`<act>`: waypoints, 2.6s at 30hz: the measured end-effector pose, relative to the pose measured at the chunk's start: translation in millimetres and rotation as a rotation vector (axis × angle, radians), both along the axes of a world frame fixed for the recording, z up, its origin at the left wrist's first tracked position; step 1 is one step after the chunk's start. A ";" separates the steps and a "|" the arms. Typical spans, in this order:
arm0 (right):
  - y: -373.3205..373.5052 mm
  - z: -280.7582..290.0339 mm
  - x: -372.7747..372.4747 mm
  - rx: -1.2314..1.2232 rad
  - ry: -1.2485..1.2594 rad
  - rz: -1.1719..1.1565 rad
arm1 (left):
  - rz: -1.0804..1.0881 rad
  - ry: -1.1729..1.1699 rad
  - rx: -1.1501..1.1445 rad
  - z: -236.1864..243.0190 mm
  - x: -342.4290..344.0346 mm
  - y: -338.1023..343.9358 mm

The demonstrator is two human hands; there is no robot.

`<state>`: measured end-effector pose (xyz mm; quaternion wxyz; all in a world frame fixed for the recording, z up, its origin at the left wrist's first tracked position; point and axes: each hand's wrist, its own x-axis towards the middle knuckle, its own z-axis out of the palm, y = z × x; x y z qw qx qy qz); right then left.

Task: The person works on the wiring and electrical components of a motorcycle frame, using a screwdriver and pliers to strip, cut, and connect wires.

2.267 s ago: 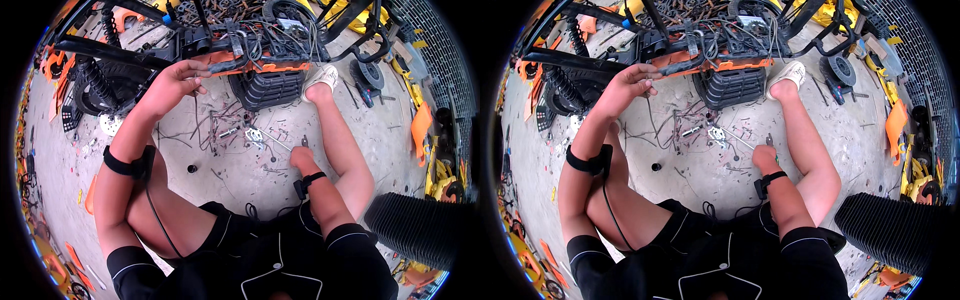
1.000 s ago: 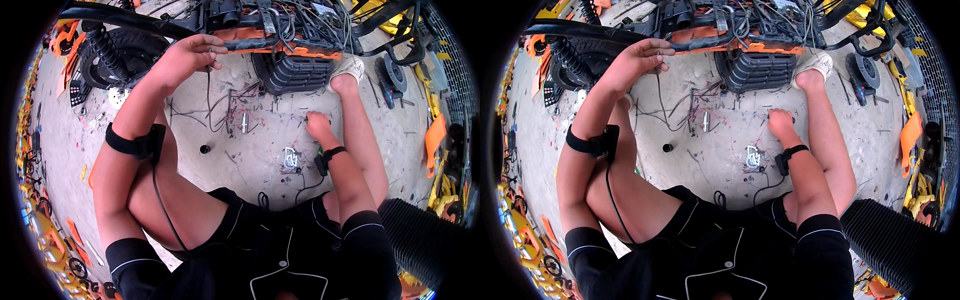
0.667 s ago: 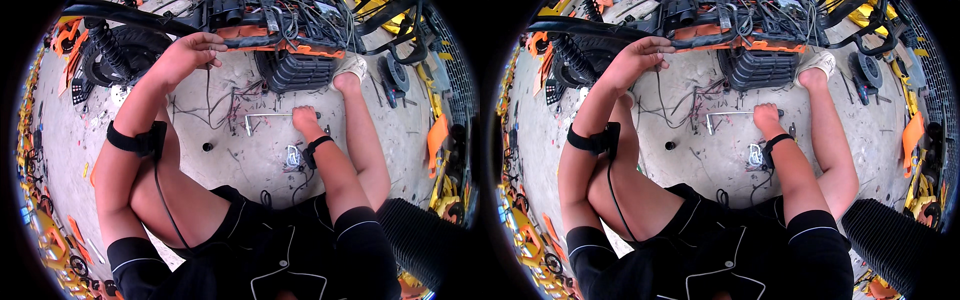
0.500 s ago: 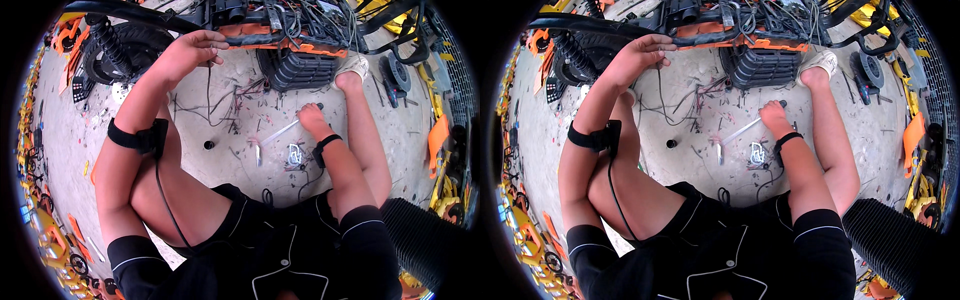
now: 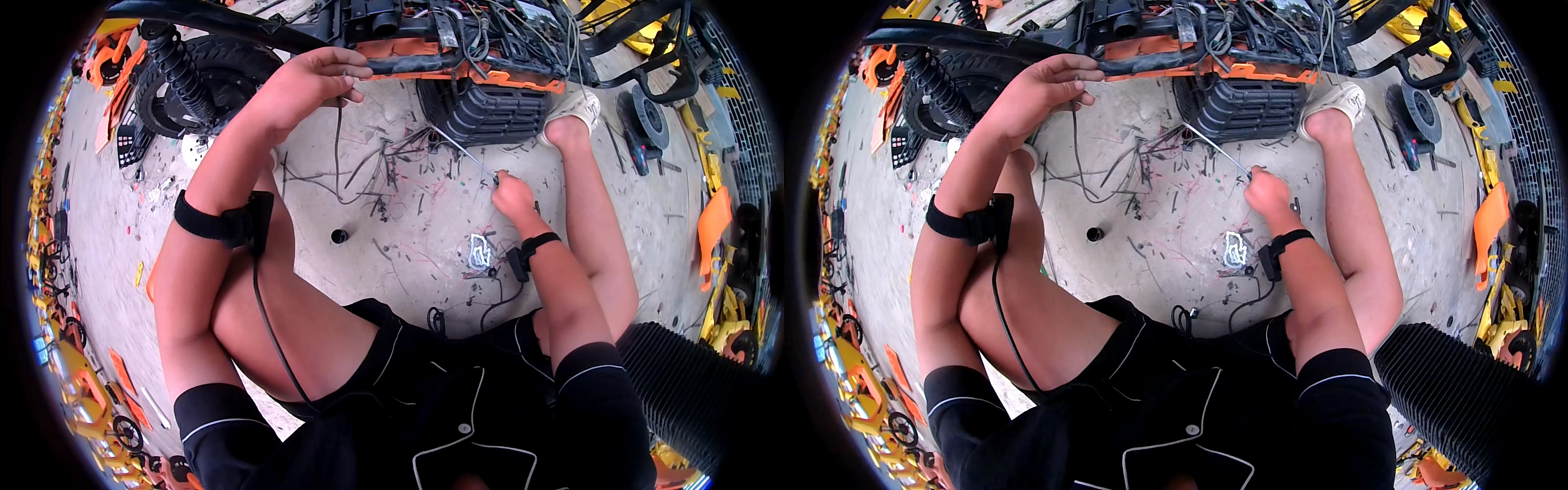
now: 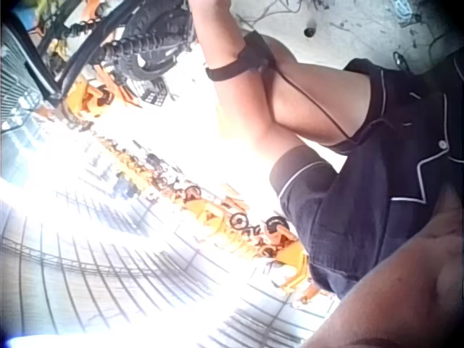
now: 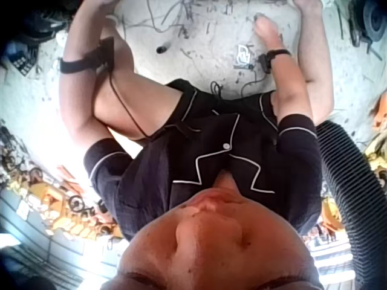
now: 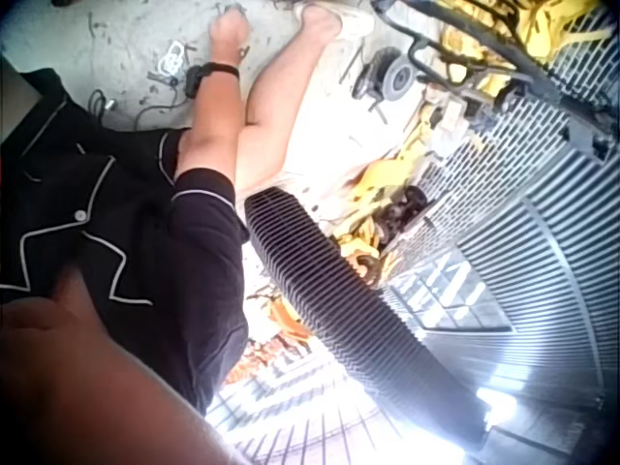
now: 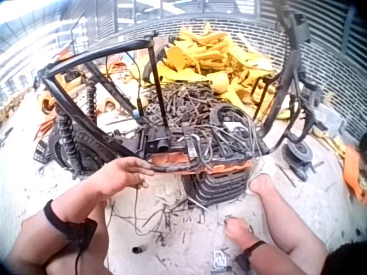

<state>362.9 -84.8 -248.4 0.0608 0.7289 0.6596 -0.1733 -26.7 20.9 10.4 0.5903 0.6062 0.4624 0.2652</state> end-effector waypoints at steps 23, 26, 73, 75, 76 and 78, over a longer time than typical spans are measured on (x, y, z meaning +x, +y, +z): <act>-50.4 -6.6 -56.2 -0.216 0.545 -0.306 | 0.029 0.024 -0.030 -4.4 -8.6 2.9; -76.2 -15.8 -58.3 -0.286 0.591 -0.420 | 0.047 0.020 -0.030 -4.8 -11.7 3.4; -53.4 -30.1 55.4 -0.072 0.042 -0.157 | 0.035 0.048 -0.055 -11.2 -21.1 3.5; -53.9 -32.8 30.9 -0.059 0.084 -0.126 | 0.033 0.048 -0.073 -11.0 -20.6 3.2; -55.3 -32.0 18.1 -0.070 0.113 -0.097 | 0.028 0.048 -0.080 -11.0 -20.1 3.5; -60.1 -26.7 -6.2 -0.114 0.136 -0.026 | 0.031 0.065 -0.078 -10.5 -20.0 3.4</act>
